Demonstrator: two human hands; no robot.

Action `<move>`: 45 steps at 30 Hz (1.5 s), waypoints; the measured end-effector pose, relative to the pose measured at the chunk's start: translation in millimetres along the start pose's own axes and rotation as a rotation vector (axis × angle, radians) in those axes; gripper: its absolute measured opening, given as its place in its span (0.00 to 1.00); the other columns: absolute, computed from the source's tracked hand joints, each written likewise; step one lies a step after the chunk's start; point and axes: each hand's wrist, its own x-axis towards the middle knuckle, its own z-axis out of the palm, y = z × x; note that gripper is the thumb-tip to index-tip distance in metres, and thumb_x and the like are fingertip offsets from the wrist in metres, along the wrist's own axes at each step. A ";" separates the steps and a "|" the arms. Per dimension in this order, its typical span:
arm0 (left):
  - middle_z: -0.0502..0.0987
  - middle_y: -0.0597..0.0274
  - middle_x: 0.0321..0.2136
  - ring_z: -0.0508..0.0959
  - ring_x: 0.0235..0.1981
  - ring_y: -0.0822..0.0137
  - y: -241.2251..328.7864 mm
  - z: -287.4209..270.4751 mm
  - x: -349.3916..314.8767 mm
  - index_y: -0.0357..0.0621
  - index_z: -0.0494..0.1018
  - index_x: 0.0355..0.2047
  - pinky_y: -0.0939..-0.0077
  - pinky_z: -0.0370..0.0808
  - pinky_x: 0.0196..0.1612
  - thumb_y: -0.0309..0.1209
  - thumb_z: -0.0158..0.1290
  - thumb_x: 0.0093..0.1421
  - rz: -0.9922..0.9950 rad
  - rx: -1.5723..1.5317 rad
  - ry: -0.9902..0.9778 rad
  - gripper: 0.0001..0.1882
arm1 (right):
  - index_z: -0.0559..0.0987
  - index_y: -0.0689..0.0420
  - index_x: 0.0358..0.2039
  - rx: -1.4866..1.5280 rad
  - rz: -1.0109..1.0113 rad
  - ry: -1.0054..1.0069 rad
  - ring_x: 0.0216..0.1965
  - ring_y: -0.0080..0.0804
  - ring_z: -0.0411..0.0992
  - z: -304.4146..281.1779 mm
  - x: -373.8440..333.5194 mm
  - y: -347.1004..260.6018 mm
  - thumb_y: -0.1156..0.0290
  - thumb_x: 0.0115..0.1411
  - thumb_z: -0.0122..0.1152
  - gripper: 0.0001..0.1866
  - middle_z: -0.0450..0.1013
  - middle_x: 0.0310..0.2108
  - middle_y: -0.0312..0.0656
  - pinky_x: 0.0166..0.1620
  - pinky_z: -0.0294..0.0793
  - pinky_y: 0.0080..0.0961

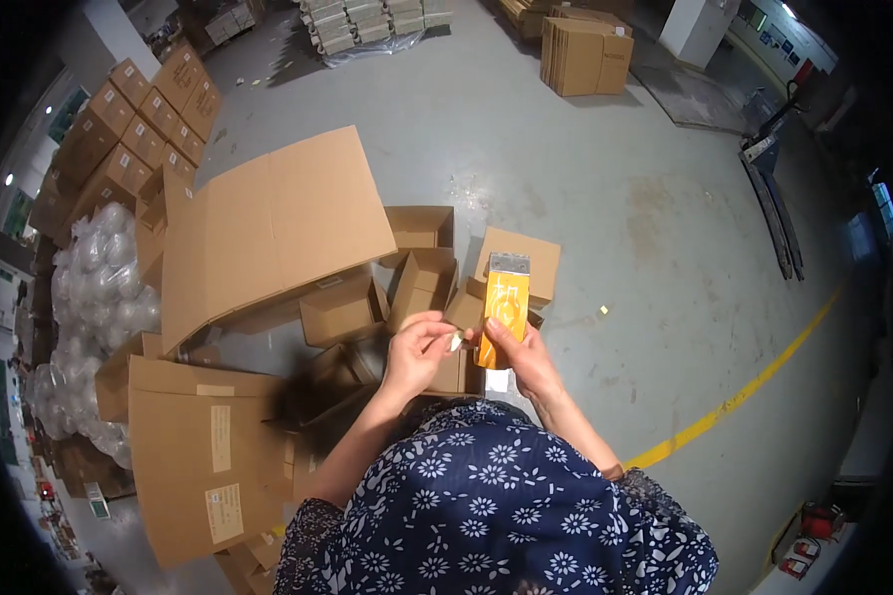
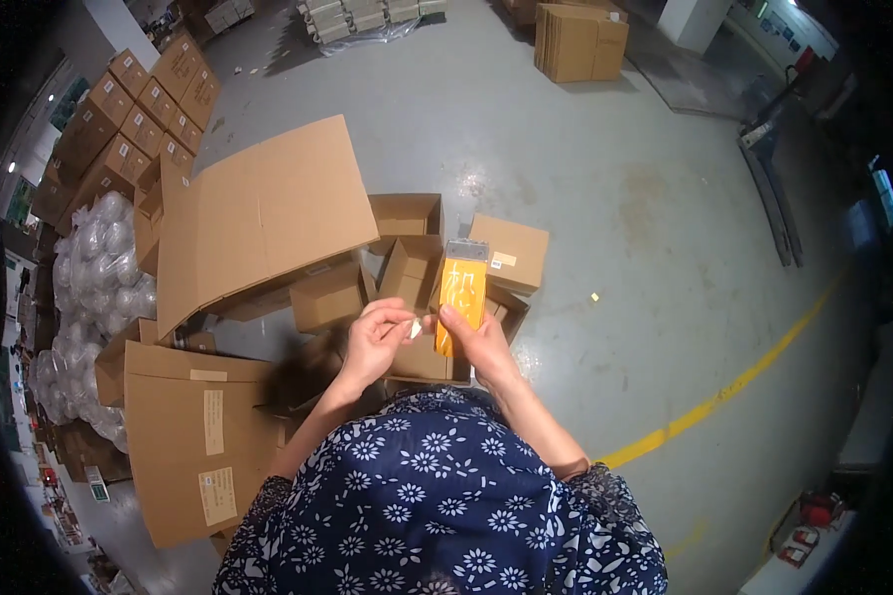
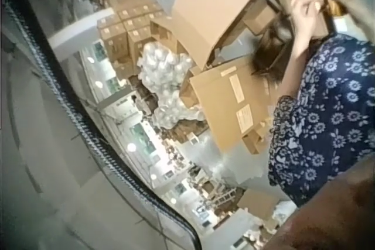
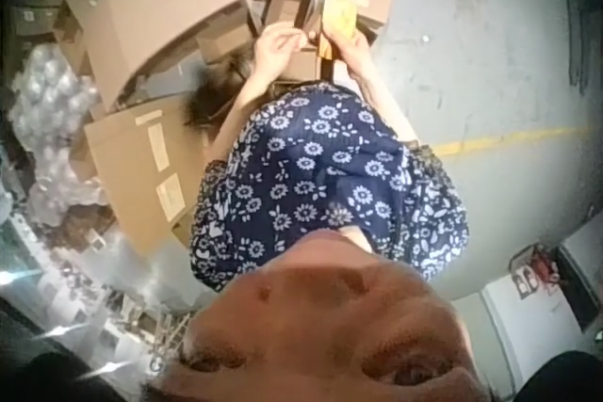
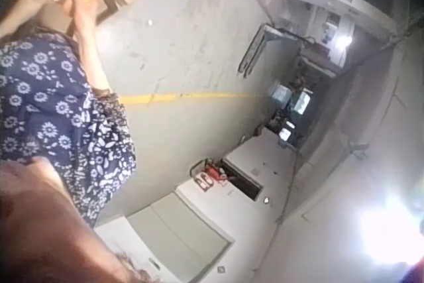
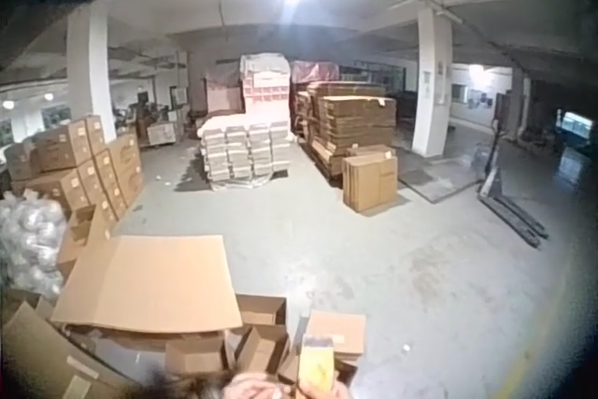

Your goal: The person packs items into cardboard boxes and seals them with a tape dispenser.

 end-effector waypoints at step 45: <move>0.75 0.54 0.24 0.75 0.34 0.62 -48.0 -44.7 -33.0 0.39 0.77 0.25 0.73 0.71 0.38 0.37 0.50 0.56 -0.191 0.585 -0.625 0.13 | 0.72 0.56 0.38 0.054 0.005 0.530 0.28 0.28 0.73 -94.3 -12.5 74.9 0.53 0.56 0.60 0.19 0.74 0.27 0.39 0.32 0.74 0.26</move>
